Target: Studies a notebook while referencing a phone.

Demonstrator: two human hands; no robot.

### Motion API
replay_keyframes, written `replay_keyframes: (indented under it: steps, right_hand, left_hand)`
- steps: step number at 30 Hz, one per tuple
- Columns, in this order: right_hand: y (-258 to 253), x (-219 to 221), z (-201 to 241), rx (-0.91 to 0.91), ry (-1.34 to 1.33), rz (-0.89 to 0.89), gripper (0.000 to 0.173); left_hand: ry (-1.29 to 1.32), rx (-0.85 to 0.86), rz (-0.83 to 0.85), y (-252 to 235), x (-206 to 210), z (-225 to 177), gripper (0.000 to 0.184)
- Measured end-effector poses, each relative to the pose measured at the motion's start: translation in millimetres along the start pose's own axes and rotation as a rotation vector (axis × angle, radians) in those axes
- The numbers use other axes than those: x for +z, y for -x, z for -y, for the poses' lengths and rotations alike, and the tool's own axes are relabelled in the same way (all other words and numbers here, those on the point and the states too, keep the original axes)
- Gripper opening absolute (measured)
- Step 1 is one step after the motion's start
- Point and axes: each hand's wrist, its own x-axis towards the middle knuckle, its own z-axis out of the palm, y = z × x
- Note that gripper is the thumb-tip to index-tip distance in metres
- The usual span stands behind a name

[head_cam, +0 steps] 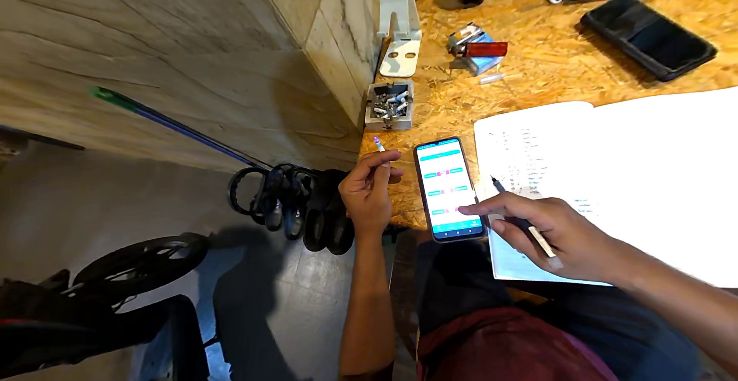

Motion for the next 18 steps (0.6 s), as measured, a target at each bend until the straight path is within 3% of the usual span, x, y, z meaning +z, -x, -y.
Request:
replay_keyframes:
  steps: [18]
  right_hand:
    - [-1.2, 2.0, -1.3, 0.027, 0.037, -0.012, 0.036]
  left_hand:
    - [-0.002, 0.001, 0.004, 0.1, -0.2, 0.7, 0.023]
